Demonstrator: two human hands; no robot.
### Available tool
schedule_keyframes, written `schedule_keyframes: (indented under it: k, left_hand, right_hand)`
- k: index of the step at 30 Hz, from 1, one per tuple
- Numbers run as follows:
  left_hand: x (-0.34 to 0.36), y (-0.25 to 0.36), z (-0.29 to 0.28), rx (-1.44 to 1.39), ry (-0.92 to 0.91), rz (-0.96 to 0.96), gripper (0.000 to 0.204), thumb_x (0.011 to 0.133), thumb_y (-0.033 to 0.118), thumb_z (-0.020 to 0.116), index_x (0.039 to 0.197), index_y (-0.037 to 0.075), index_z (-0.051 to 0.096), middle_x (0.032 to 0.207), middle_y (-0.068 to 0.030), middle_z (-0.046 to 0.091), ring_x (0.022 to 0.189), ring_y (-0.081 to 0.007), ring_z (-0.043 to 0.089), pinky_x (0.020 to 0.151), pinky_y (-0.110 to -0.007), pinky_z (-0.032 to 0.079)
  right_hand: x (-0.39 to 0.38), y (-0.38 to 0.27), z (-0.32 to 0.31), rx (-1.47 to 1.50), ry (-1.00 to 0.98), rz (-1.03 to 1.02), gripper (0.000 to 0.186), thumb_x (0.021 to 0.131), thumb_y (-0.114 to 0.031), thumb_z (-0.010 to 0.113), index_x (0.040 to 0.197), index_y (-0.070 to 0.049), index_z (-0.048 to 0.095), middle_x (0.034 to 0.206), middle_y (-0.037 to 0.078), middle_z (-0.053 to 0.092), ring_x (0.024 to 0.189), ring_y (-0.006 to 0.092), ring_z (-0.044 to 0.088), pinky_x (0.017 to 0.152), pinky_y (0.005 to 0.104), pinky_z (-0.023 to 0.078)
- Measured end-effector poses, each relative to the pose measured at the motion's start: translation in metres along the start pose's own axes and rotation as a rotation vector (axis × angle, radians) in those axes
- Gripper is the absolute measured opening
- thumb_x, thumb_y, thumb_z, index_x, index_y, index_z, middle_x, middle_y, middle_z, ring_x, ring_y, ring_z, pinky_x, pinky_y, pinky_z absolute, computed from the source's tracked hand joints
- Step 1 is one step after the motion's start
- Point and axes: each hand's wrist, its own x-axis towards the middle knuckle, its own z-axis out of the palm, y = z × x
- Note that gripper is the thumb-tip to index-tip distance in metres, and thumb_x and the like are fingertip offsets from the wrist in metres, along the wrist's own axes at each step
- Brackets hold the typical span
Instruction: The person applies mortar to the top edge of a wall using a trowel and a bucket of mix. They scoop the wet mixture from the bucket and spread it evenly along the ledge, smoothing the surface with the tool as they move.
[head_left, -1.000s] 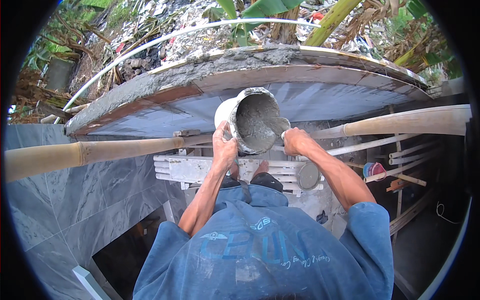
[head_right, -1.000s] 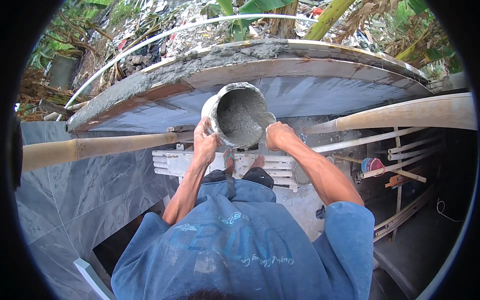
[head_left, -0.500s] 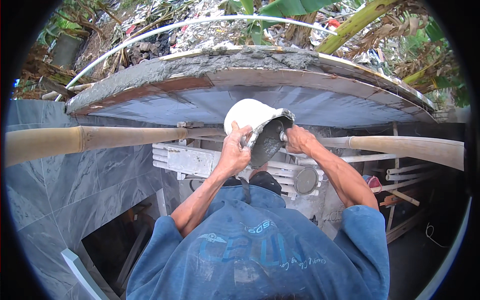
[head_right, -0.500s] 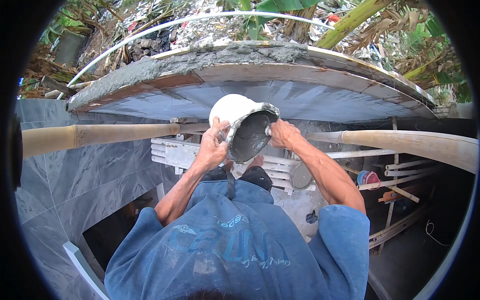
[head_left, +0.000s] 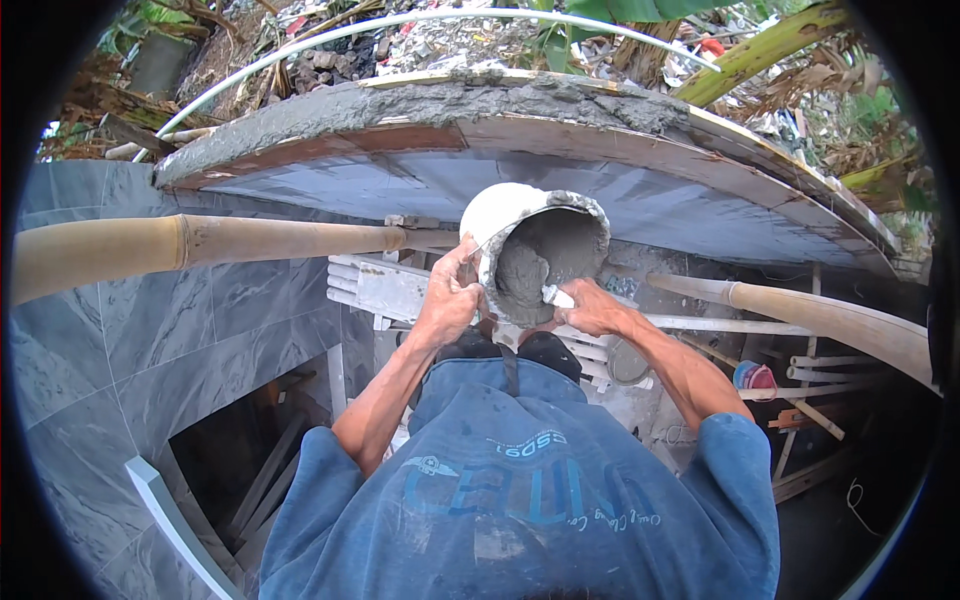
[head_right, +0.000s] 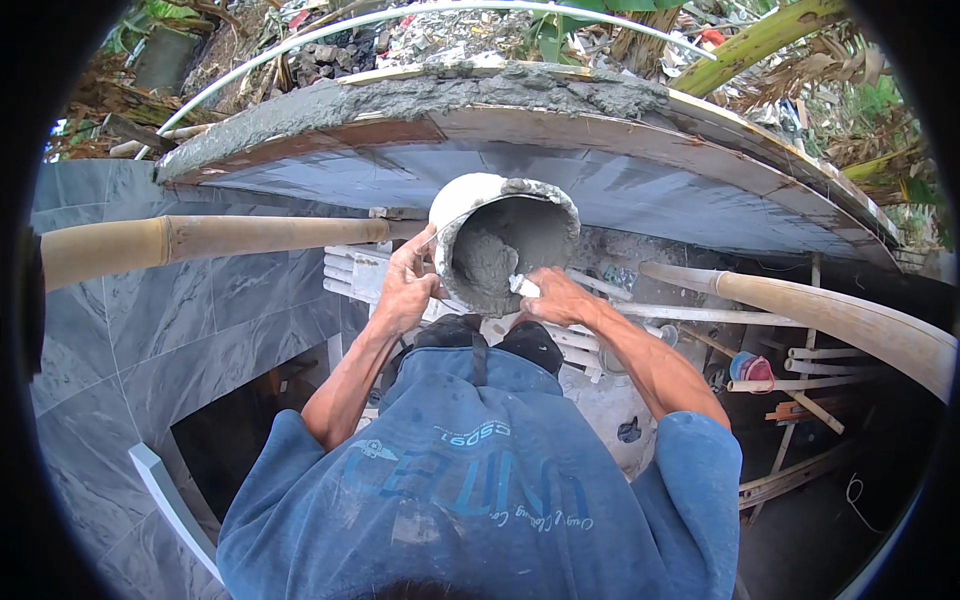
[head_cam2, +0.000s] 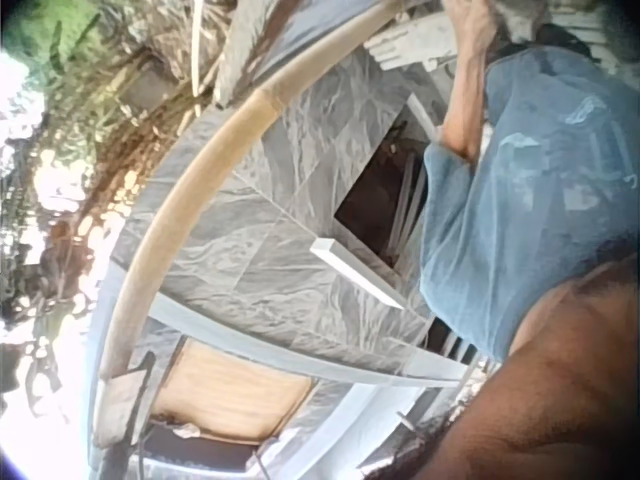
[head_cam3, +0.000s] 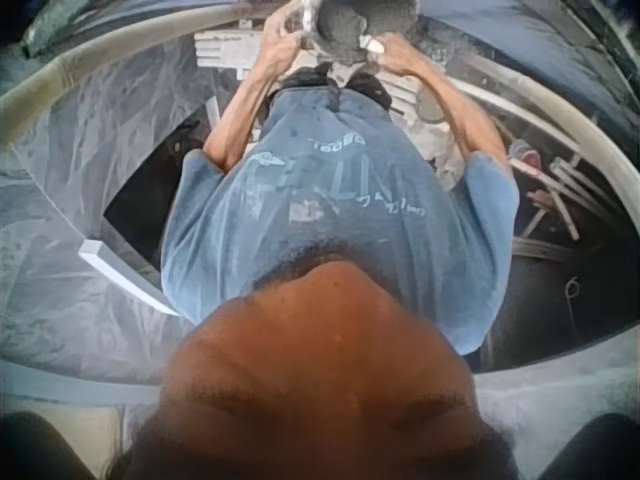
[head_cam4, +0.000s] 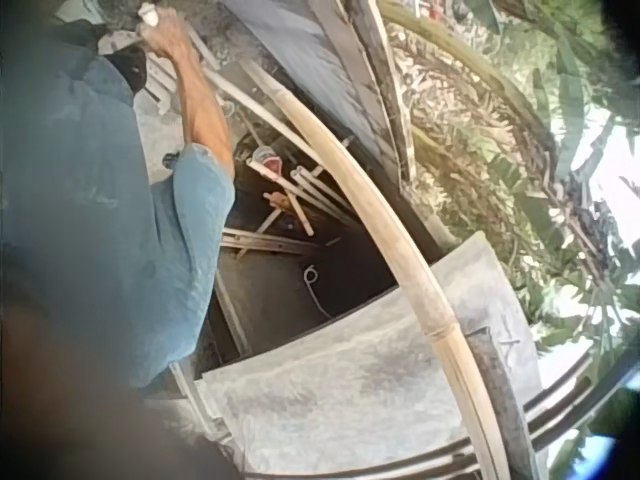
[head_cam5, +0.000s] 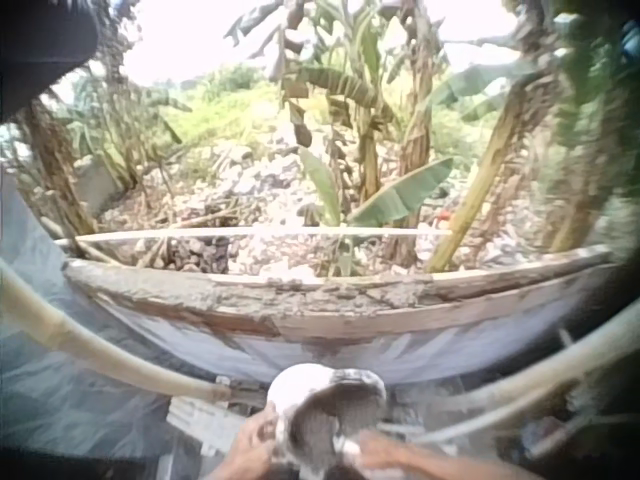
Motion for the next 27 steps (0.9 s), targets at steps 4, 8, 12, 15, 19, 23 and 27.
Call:
schedule_keyframes:
  k: [4,8,12,15,19,23,27]
  left_hand:
    - [-0.001,-0.033,-0.01,-0.179,0.141,0.12,0.079,0.064,-0.016,0.041,0.141,0.0,0.043,0.119,-0.0086,0.057,0.091,-0.0154,0.065,0.066,-0.025,0.059]
    - [0.006,-0.023,-0.007,-0.387,0.205,0.162,0.046,0.064,-0.015,0.044,0.107,0.003,0.051,0.101,-0.0066,0.057,0.079,-0.0118,0.063,0.061,-0.028,0.061]
    - [0.005,-0.033,-0.018,-0.63,0.24,0.086,0.055,0.07,-0.015,0.045,0.121,0.003,0.047,0.098,-0.0027,0.057,0.065,-0.007,0.056,0.053,-0.025,0.06]
    - [-0.005,-0.042,-0.027,-0.711,0.301,0.064,0.053,0.074,-0.014,0.046,0.123,0.004,0.046,0.096,-0.0023,0.055,0.065,-0.0084,0.056,0.056,-0.029,0.062]
    - [-0.004,-0.043,-0.031,-0.628,0.389,0.031,0.051,0.075,-0.013,0.045,0.122,0.003,0.046,0.102,-0.0032,0.052,0.072,-0.0083,0.056,0.056,-0.029,0.062]
    - [0.004,-0.05,-0.045,-0.586,0.402,0.014,0.05,0.074,-0.013,0.045,0.122,0.002,0.046,0.102,-0.0034,0.052,0.074,-0.0091,0.056,0.056,-0.029,0.062]
    - [0.001,-0.044,-0.036,-0.57,0.43,0.045,0.053,0.069,-0.012,0.045,0.12,0.002,0.048,0.1,-0.0044,0.055,0.073,-0.01,0.058,0.05,-0.028,0.06]
  right_hand:
    - [-0.007,-0.028,-0.019,0.058,-0.06,0.061,0.026,0.072,-0.018,0.061,0.085,0.004,0.063,0.065,0.02,0.063,0.057,0.032,0.062,0.059,0.0431,0.049]
    - [-0.016,-0.044,-0.054,0.15,-0.123,0.043,0.014,0.073,-0.015,0.06,0.078,-0.002,0.059,0.058,0.005,0.052,0.051,0.0145,0.05,0.043,0.0332,0.041]
    - [-0.012,-0.093,-0.105,0.312,-0.182,0.174,0.01,0.076,-0.016,0.055,0.082,-0.008,0.058,0.06,-0.004,0.045,0.05,0.0075,0.042,0.039,0.0248,0.034]
    - [0.013,-0.129,-0.141,0.077,-0.033,0.14,0.015,0.075,-0.012,0.054,0.088,-0.006,0.058,0.063,0.0,0.05,0.045,0.0097,0.044,0.038,0.0261,0.038]
    - [0.101,-0.103,-0.162,-0.685,0.549,-0.15,0.025,0.078,-0.016,0.06,0.101,-0.006,0.057,0.077,0.021,0.066,0.07,0.0398,0.065,0.062,0.0497,0.051]
    - [0.148,-0.094,-0.167,-0.883,0.695,0.039,0.027,0.079,-0.016,0.06,0.103,-0.007,0.053,0.083,0.023,0.068,0.077,0.0437,0.067,0.066,0.0552,0.052]
    - [0.128,-0.085,-0.173,-0.917,0.68,0.055,0.026,0.08,-0.016,0.059,0.104,-0.008,0.053,0.083,0.022,0.068,0.078,0.0438,0.067,0.066,0.0549,0.052]
